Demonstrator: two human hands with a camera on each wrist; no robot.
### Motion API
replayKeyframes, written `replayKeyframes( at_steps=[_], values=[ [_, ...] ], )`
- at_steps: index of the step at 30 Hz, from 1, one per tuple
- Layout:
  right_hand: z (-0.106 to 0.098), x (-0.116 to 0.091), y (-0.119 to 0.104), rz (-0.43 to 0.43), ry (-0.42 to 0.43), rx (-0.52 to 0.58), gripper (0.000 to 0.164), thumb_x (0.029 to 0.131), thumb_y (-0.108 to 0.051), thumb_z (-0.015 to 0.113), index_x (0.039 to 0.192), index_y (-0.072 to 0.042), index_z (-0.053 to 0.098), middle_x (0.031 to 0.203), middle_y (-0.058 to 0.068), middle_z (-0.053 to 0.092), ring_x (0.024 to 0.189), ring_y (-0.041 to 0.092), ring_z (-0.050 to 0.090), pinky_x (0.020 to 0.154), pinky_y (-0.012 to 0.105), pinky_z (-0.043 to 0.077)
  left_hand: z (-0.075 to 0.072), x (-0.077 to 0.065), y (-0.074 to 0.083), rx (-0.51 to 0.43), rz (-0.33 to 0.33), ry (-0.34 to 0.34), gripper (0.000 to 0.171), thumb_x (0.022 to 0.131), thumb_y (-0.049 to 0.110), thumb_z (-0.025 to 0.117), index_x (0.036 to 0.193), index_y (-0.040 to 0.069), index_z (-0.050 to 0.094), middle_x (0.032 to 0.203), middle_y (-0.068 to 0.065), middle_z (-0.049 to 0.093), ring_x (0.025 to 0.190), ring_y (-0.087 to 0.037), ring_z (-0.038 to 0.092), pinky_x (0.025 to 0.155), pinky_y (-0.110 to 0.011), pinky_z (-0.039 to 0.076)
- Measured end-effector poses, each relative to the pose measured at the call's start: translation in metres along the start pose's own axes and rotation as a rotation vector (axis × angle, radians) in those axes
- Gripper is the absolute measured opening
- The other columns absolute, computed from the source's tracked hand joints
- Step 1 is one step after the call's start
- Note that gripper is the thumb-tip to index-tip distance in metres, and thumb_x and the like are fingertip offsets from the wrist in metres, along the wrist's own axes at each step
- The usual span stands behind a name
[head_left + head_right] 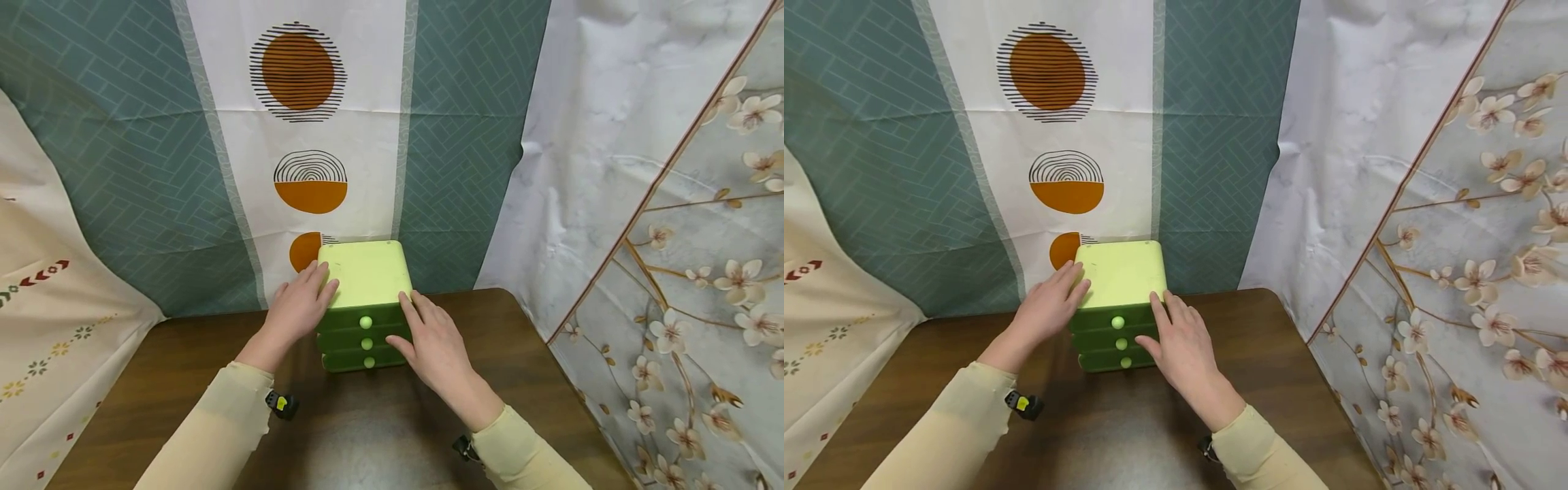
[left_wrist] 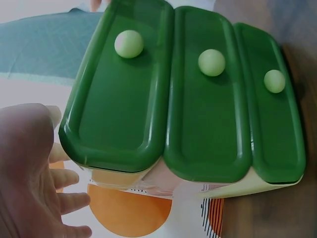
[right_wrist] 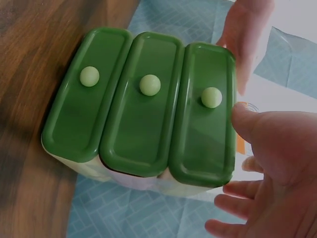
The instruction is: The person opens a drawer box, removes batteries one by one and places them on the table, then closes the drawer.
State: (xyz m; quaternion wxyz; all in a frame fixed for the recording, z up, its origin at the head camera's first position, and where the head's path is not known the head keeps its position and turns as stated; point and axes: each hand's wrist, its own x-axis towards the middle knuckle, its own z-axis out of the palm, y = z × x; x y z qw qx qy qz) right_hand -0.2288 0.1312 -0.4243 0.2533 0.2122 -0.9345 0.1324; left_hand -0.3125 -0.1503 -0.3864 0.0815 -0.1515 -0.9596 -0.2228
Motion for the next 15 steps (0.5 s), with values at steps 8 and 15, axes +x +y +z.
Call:
replayKeyframes(
  at_steps=[8, 15],
  values=[
    [-0.006, -0.001, -0.010, -0.042, 0.019, -0.020, 0.081, 0.103, -0.046, 0.079, 0.166, -0.005, 0.049, 0.158, 0.021, 0.056, 0.145, 0.040, 0.056, 0.122, 0.055, 0.043, -0.006, 0.016, -0.003, 0.013, -0.022, -0.047, 0.075, 0.119, 0.054, 0.035, 0.176, 0.006, 0.028, 0.180, -0.022, 0.025, 0.165, -0.040, 0.025, 0.127, -0.075, 0.015],
    [-0.010, 0.000, -0.018, -0.058, 0.043, -0.025, 0.077, 0.102, -0.046, 0.079, 0.163, -0.006, 0.054, 0.154, 0.018, 0.060, 0.143, 0.038, 0.058, 0.121, 0.053, 0.046, -0.005, 0.023, -0.007, 0.014, -0.031, -0.068, 0.076, 0.118, 0.054, 0.036, 0.175, 0.004, 0.026, 0.179, -0.022, 0.026, 0.166, -0.040, 0.024, 0.127, -0.074, 0.015]
  ],
)
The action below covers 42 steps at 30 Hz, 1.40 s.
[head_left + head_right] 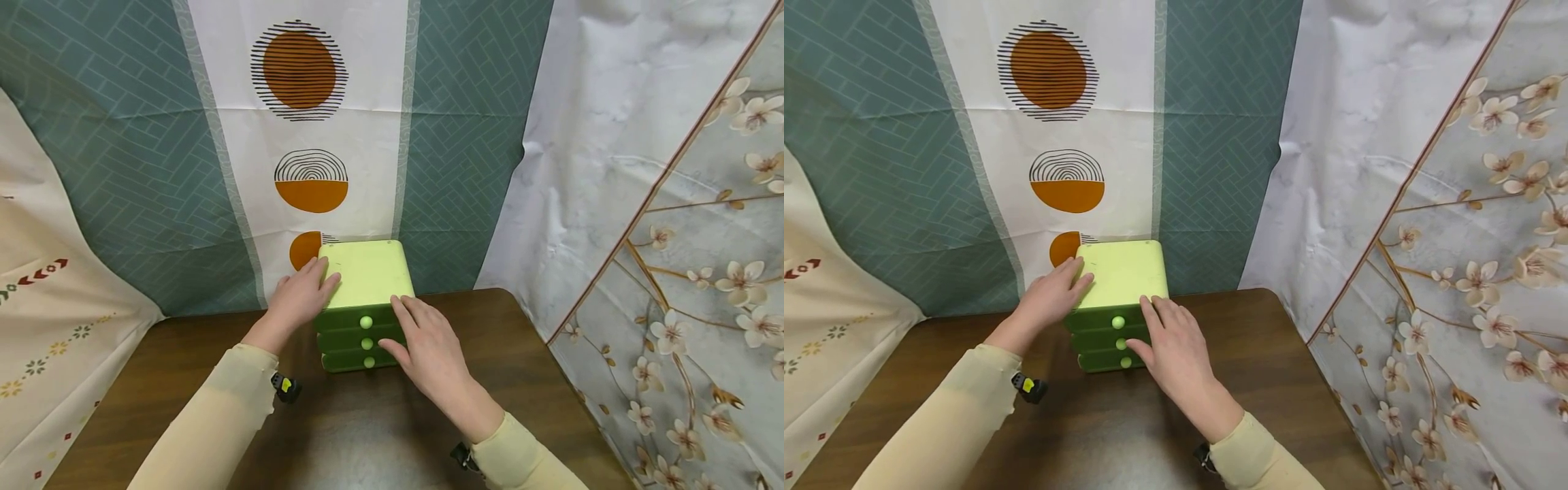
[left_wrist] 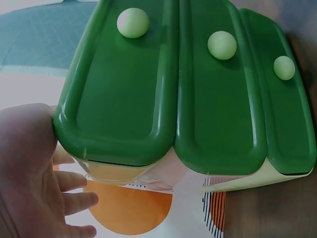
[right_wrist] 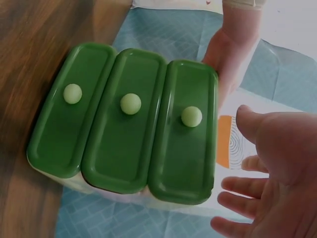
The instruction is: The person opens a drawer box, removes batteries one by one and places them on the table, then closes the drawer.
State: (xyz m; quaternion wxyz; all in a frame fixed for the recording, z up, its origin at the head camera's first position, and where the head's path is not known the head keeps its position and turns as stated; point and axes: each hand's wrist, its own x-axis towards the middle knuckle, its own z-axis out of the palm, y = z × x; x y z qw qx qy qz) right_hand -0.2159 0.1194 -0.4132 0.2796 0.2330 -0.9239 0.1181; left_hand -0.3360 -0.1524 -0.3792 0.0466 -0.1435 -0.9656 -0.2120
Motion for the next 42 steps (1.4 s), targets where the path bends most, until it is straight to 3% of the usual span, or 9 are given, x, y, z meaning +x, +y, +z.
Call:
replayKeyframes(
  at_steps=[8, 16, 28, 42],
  values=[
    [0.003, 0.000, -0.009, -0.004, 0.008, 0.011, 0.070, 0.102, -0.047, 0.079, 0.159, -0.009, 0.060, 0.143, 0.013, 0.069, 0.131, 0.034, 0.067, 0.109, 0.051, 0.055, -0.001, 0.003, 0.000, -0.015, -0.027, -0.031, 0.078, 0.118, 0.055, 0.035, 0.176, 0.005, 0.024, 0.179, -0.022, 0.027, 0.166, -0.040, 0.024, 0.128, -0.073, 0.015],
    [0.009, 0.004, -0.016, -0.011, -0.014, 0.012, 0.061, 0.103, -0.047, 0.078, 0.152, -0.012, 0.066, 0.130, 0.006, 0.075, 0.103, 0.028, 0.074, 0.084, 0.043, 0.062, -0.001, 0.008, -0.001, -0.013, -0.043, -0.056, 0.079, 0.118, 0.054, 0.036, 0.176, 0.003, 0.022, 0.178, -0.024, 0.028, 0.164, -0.043, 0.027, 0.128, -0.072, 0.018],
    [0.023, 0.013, -0.017, -0.031, -0.007, 0.043, 0.050, 0.103, -0.043, 0.080, 0.146, -0.019, 0.072, 0.111, -0.002, 0.077, 0.081, 0.017, 0.072, 0.062, 0.034, 0.057, -0.002, 0.016, 0.002, 0.000, -0.059, -0.067, 0.078, 0.118, 0.049, 0.036, 0.175, -0.001, 0.019, 0.177, -0.026, 0.029, 0.162, -0.045, 0.031, 0.128, -0.068, 0.024],
    [0.037, 0.019, -0.015, -0.058, -0.055, 0.066, 0.046, 0.106, -0.039, 0.077, 0.148, -0.023, 0.071, 0.109, -0.003, 0.076, 0.074, 0.011, 0.068, 0.056, 0.028, 0.050, 0.001, 0.016, 0.000, -0.028, -0.049, -0.058, 0.077, 0.118, 0.049, 0.036, 0.176, 0.001, 0.020, 0.176, -0.027, 0.030, 0.162, -0.045, 0.032, 0.129, -0.063, 0.027]
  ],
)
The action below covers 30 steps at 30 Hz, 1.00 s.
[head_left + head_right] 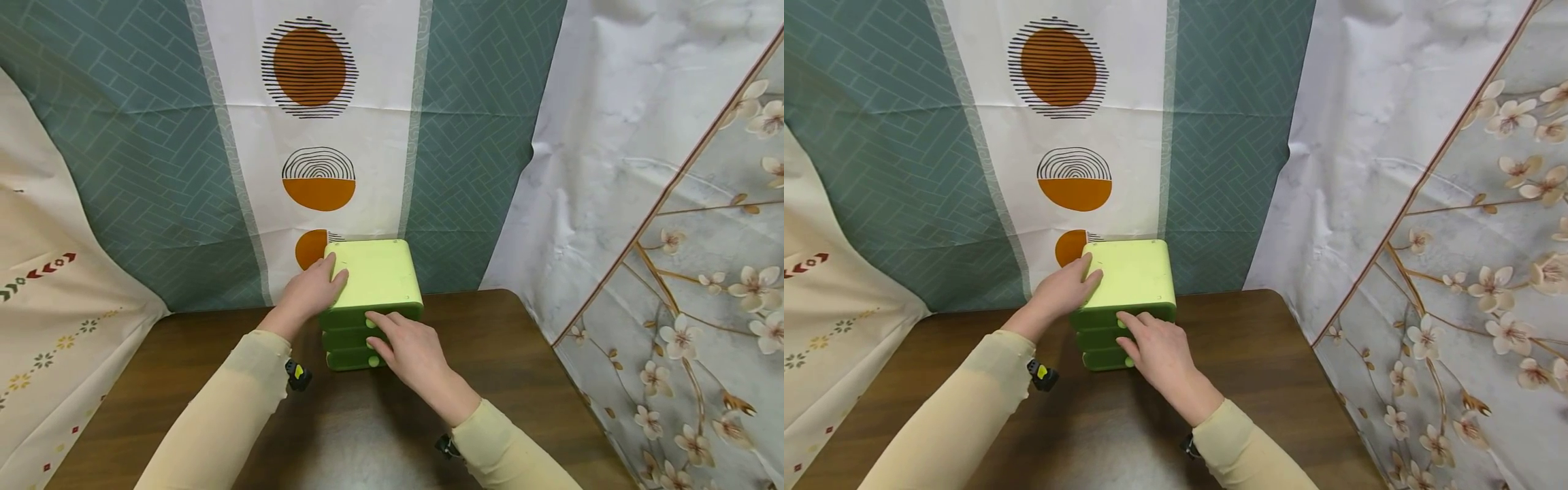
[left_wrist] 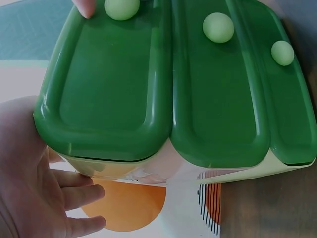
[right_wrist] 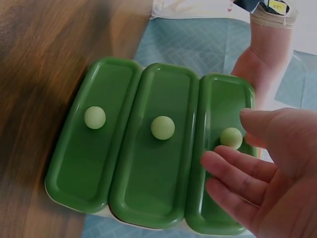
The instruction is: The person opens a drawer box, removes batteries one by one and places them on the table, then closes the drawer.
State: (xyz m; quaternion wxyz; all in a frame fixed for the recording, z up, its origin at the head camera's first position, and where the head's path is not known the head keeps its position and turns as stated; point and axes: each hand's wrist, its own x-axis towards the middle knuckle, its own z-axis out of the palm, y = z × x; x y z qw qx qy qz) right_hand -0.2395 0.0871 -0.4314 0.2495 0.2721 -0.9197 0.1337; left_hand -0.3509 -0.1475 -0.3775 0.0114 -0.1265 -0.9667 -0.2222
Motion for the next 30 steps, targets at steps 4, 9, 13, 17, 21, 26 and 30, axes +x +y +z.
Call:
replayKeyframes(
  at_steps=[4, 9, 13, 17, 21, 26, 30],
  values=[
    [0.004, 0.001, 0.001, -0.004, 0.003, 0.016, 0.042, 0.105, -0.034, 0.080, 0.144, -0.022, 0.072, 0.106, -0.003, 0.076, 0.072, 0.012, 0.067, 0.055, 0.029, 0.049, 0.002, 0.000, -0.002, -0.021, -0.001, 0.004, 0.076, 0.118, 0.049, 0.037, 0.176, 0.002, 0.021, 0.176, -0.027, 0.030, 0.162, -0.045, 0.031, 0.129, -0.063, 0.028],
    [0.008, 0.004, 0.002, -0.013, -0.009, 0.025, 0.039, 0.105, -0.031, 0.080, 0.142, -0.023, 0.072, 0.096, -0.004, 0.072, 0.067, 0.010, 0.061, 0.053, 0.026, 0.045, 0.002, 0.000, -0.003, -0.023, -0.005, 0.007, 0.076, 0.118, 0.049, 0.036, 0.176, 0.003, 0.021, 0.176, -0.026, 0.030, 0.162, -0.045, 0.030, 0.129, -0.063, 0.028],
    [0.011, 0.007, 0.004, -0.023, 0.001, 0.024, 0.036, 0.104, -0.029, 0.081, 0.139, -0.024, 0.073, 0.090, -0.006, 0.068, 0.064, 0.009, 0.058, 0.052, 0.025, 0.043, 0.002, 0.000, -0.003, -0.024, 0.000, 0.011, 0.076, 0.118, 0.049, 0.036, 0.176, 0.003, 0.021, 0.176, -0.026, 0.030, 0.162, -0.045, 0.031, 0.129, -0.063, 0.028],
    [0.013, 0.009, 0.005, -0.028, 0.019, 0.029, 0.033, 0.102, -0.026, 0.083, 0.134, -0.025, 0.074, 0.086, -0.007, 0.066, 0.062, 0.008, 0.057, 0.051, 0.025, 0.042, 0.002, 0.000, -0.004, -0.033, 0.001, 0.010, 0.076, 0.118, 0.049, 0.037, 0.176, 0.004, 0.021, 0.177, -0.025, 0.031, 0.162, -0.044, 0.030, 0.129, -0.063, 0.028],
    [0.014, 0.011, 0.006, -0.028, 0.028, 0.029, 0.027, 0.104, -0.025, 0.081, 0.130, -0.025, 0.075, 0.085, -0.008, 0.066, 0.063, 0.007, 0.058, 0.051, 0.024, 0.042, 0.002, 0.000, -0.003, -0.040, -0.009, 0.002, 0.076, 0.117, 0.050, 0.037, 0.177, 0.006, 0.020, 0.177, -0.024, 0.030, 0.163, -0.043, 0.029, 0.129, -0.062, 0.027],
    [0.016, 0.012, 0.008, -0.023, 0.047, 0.037, 0.021, 0.106, -0.023, 0.078, 0.128, -0.025, 0.076, 0.086, -0.008, 0.067, 0.064, 0.007, 0.058, 0.051, 0.024, 0.041, 0.001, 0.002, -0.003, -0.041, -0.014, -0.005, 0.077, 0.117, 0.051, 0.037, 0.177, 0.007, 0.019, 0.178, -0.022, 0.029, 0.164, -0.042, 0.029, 0.130, -0.062, 0.026],
    [0.018, 0.012, 0.008, -0.016, 0.056, 0.045, 0.020, 0.107, -0.021, 0.077, 0.126, -0.025, 0.076, 0.085, -0.008, 0.066, 0.063, 0.006, 0.056, 0.050, 0.023, 0.040, 0.001, 0.003, -0.004, -0.036, -0.012, -0.008, 0.077, 0.117, 0.052, 0.038, 0.177, 0.007, 0.020, 0.178, -0.022, 0.030, 0.164, -0.041, 0.029, 0.130, -0.060, 0.026]
  ],
)
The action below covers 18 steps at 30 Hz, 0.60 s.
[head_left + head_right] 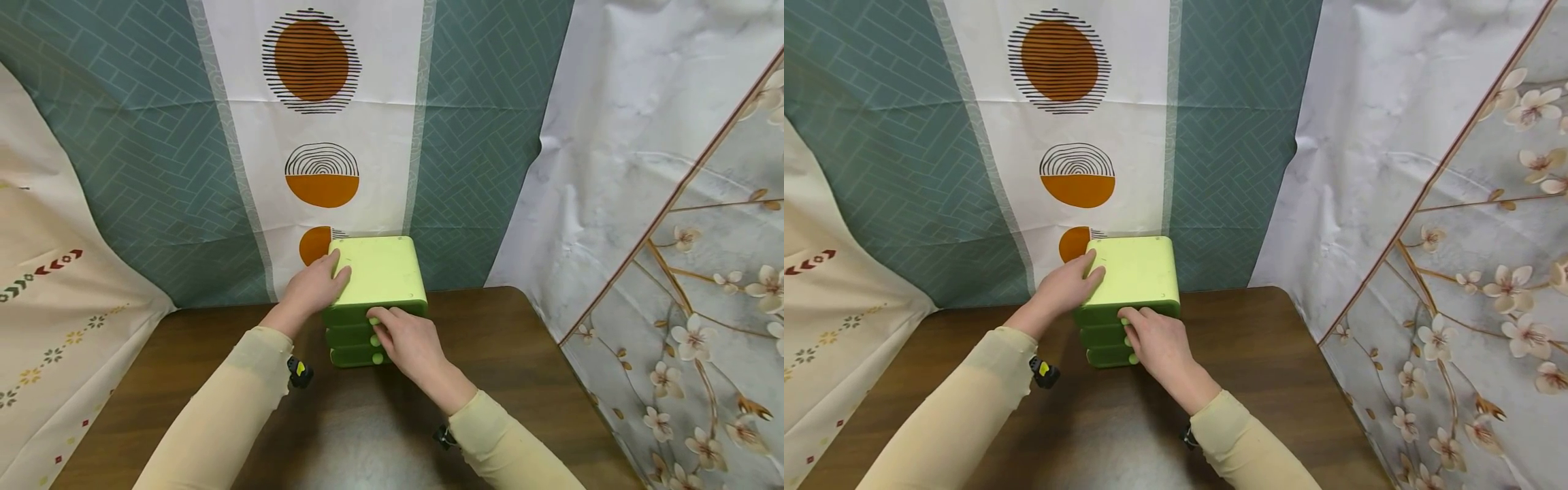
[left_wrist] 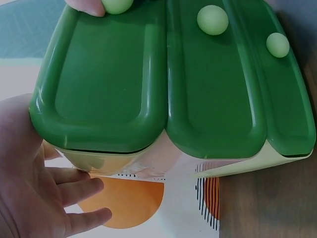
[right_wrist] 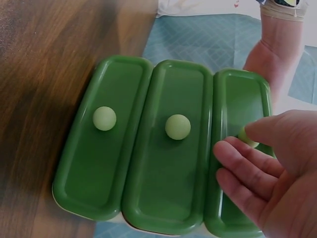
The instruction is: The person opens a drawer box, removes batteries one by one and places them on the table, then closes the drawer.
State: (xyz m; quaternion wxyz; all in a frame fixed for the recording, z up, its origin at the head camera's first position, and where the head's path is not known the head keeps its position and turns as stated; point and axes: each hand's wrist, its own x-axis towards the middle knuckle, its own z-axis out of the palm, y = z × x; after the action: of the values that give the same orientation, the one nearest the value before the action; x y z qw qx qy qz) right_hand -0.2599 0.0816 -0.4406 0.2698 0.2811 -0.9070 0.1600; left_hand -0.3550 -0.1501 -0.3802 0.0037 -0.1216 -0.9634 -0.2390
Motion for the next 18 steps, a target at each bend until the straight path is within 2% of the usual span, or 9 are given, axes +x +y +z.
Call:
replayKeyframes(
  at_steps=[18],
  values=[
    [-0.0015, -0.0031, -0.0036, 0.009, 0.002, 0.009, 0.019, 0.106, -0.020, 0.078, 0.124, -0.024, 0.077, 0.086, -0.009, 0.067, 0.063, 0.006, 0.057, 0.050, 0.023, 0.040, 0.0017, -0.0021, 0.0007, -0.012, 0.000, 0.005, 0.077, 0.117, 0.051, 0.037, 0.177, 0.007, 0.019, 0.178, -0.022, 0.029, 0.164, -0.042, 0.028, 0.130, -0.062, 0.026]
  ],
)
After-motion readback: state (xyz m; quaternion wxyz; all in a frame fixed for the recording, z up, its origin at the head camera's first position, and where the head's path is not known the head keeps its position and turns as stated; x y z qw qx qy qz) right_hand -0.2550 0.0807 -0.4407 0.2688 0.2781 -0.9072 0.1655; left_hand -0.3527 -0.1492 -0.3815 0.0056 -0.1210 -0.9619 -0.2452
